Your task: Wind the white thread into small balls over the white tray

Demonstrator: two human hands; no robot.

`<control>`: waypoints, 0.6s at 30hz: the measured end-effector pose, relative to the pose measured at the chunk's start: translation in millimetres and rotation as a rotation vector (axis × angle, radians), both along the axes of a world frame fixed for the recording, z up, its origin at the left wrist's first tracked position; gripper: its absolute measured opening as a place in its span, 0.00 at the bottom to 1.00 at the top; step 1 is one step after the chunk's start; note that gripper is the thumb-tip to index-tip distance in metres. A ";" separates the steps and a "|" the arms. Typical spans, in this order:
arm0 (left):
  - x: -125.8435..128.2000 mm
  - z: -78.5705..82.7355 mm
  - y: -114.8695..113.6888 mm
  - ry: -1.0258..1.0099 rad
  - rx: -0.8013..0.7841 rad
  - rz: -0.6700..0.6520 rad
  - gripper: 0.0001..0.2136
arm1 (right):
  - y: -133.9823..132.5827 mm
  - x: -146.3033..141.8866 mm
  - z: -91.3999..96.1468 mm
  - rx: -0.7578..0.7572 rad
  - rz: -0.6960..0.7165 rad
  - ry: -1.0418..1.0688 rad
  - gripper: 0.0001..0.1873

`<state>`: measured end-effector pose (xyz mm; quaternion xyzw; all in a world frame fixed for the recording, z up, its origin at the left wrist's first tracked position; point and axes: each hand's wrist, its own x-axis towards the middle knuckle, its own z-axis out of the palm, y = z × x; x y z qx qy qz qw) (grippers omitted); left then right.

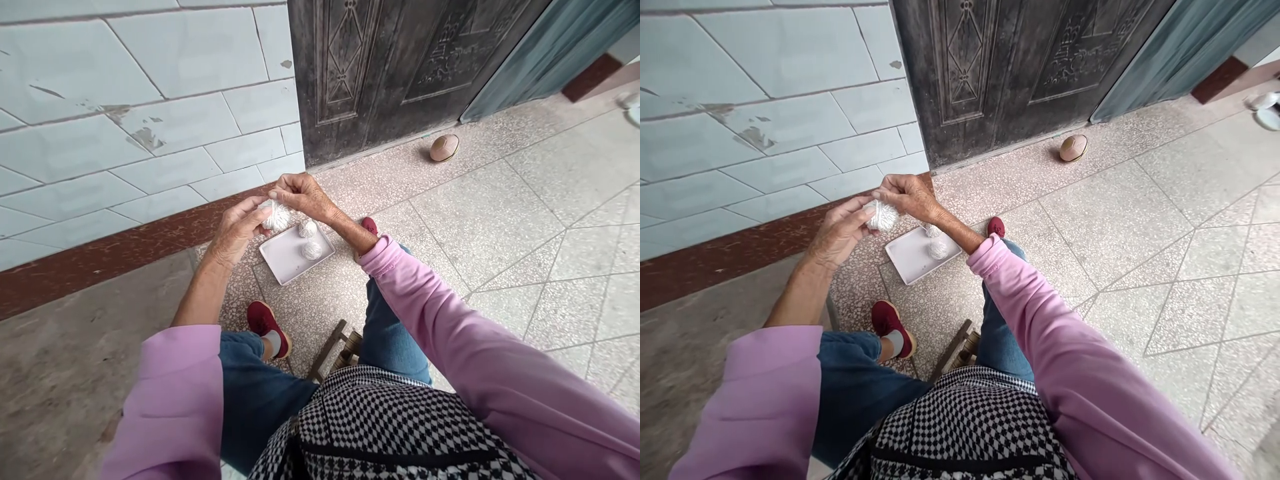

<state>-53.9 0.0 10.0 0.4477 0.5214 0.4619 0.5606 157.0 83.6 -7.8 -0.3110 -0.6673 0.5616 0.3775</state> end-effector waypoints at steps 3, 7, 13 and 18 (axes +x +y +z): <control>1.2 1.5 -0.7 0.013 0.021 -0.014 0.31 | 1.0 -1.3 -2.8 0.010 -0.004 0.023 0.35; -0.2 2.1 -2.0 0.004 0.051 -0.033 0.29 | 2.6 -4.2 -4.3 -0.001 0.022 0.057 0.38; -1.0 5.4 -5.8 -0.104 0.077 -0.004 0.31 | -2.3 -9.7 1.5 -0.124 0.023 0.080 0.37; -4.5 5.1 -6.1 -0.116 0.115 0.023 0.31 | -8.1 -12.8 1.6 -0.155 0.011 0.069 0.33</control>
